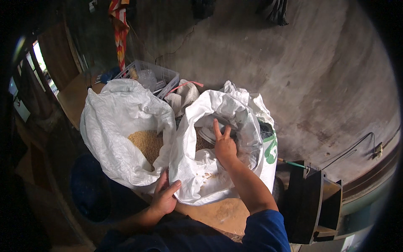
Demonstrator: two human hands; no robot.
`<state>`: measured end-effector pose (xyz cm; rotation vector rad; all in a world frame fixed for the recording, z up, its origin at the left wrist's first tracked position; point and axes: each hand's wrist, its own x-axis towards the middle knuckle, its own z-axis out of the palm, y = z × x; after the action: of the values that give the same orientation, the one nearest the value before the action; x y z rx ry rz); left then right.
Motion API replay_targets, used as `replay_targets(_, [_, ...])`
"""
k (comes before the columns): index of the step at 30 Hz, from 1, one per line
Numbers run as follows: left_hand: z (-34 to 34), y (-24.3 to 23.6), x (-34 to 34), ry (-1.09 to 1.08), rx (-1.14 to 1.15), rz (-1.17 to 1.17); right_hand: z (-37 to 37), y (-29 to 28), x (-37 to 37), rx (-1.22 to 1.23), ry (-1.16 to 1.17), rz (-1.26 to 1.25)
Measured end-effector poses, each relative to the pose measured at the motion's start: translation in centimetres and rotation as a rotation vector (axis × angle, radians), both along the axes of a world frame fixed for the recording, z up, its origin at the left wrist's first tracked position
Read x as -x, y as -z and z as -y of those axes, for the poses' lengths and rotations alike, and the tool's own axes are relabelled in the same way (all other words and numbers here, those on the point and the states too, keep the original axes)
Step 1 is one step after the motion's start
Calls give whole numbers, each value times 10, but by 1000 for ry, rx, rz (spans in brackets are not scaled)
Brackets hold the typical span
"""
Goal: The person opens a large white sack containing grains and uses a metal bowl to scoop and transfer the contents into another sack. The person repeatedly scoops and pours the grains between the two sacks.
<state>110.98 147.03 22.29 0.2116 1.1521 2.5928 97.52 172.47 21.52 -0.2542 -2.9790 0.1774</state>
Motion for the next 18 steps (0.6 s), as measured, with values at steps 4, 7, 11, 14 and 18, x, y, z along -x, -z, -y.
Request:
replay_targets(4, [-1,-10,0,21,-41,64,8,-1,3,178,38,55])
replay_targets(7, [1,-20,3,27,-112,90,15,3,2,329,87,68])
replay_targets(11, [1,-22,10,18,-154,62,16,15,5,435,143,120])
replay_targets(14, [-1,-18,10,-11,-123,72,16,24,7,527,170,158])
replay_targets(18, [-2,-16,10,-10,-127,69,19,32,7,847,121,227])
